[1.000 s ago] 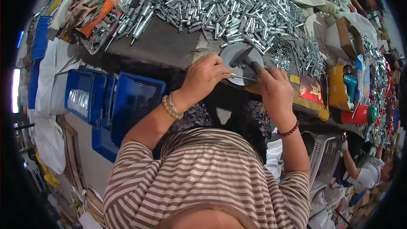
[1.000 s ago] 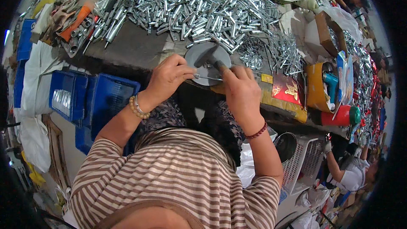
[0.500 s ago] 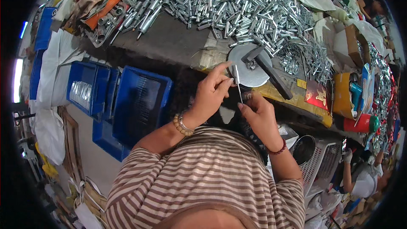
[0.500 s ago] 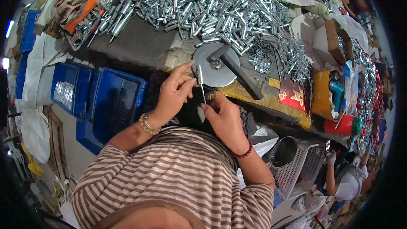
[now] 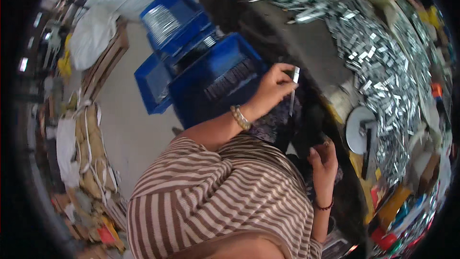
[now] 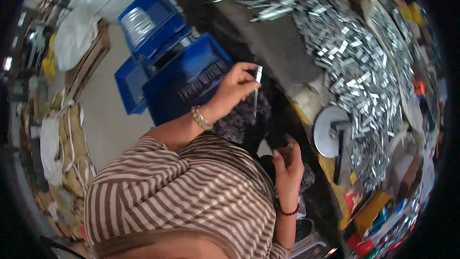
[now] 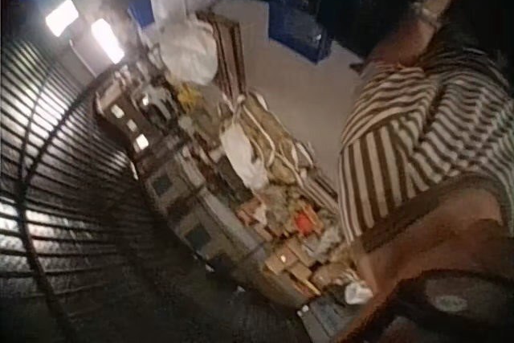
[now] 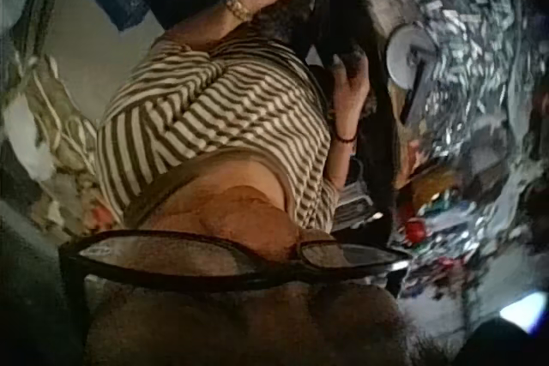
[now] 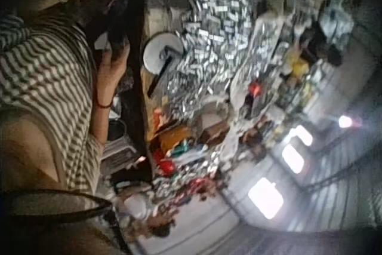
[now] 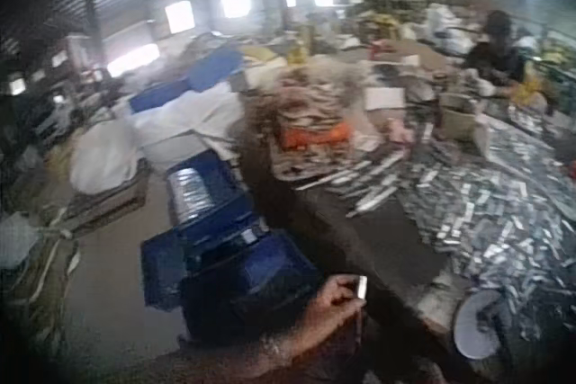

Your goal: The person assembles small metal hardware components on a circular jig by hand and places the finished pieces into a blue plastic container.

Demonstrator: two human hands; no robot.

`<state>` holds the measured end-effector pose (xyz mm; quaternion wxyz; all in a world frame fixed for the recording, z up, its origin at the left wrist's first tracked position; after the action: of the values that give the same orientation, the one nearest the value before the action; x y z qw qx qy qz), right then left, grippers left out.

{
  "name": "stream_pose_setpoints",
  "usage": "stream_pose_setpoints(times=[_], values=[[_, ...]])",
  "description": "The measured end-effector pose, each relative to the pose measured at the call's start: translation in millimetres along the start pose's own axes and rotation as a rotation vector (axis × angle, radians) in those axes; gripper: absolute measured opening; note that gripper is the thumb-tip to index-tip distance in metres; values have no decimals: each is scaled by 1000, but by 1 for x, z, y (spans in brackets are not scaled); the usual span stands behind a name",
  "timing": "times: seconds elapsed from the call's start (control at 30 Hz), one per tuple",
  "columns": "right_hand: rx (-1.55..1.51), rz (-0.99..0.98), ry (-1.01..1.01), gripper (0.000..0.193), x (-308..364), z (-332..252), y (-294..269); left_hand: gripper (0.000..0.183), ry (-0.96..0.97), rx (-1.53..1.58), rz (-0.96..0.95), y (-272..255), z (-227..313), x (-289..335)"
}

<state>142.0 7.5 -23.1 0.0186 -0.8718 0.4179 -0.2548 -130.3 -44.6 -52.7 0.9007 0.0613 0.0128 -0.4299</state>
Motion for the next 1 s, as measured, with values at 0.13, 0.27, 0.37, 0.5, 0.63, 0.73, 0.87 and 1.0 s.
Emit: stream_pose_setpoints(times=[0.13,0.27,0.37,0.5,0.63,0.73,0.87,1.0], values=[[73,-109,75,37,-2,11,11,42,64,-466,249,-164,-85,25],[149,-159,52,35,-10,11,20,44,-360,-721,571,-314,-173,96],[175,-215,34,29,-14,7,27,46,-475,-889,604,-379,-212,139],[272,-202,43,32,-12,2,33,42,-648,-938,520,-385,-229,153],[238,-192,70,30,-10,4,36,38,-576,-832,563,-381,-244,153],[258,-204,61,29,-10,4,38,29,-355,-930,583,-382,-252,146],[233,-148,55,25,-8,6,32,26,-406,-615,655,-391,-279,136],[288,-105,24,23,-6,-1,28,24,-135,-844,560,-348,-229,105]])
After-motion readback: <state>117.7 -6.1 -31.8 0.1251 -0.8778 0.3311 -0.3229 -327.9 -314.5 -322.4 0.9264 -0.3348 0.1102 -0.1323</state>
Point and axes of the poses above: each hand's wrist, its own x-axis away from the middle knuckle, its own y-axis out of the palm, z = x × y, the point moved 7 cm from there along -x, towards the middle knuckle, and after that the axes turned 12 degrees about y, right-handed, at the moved point
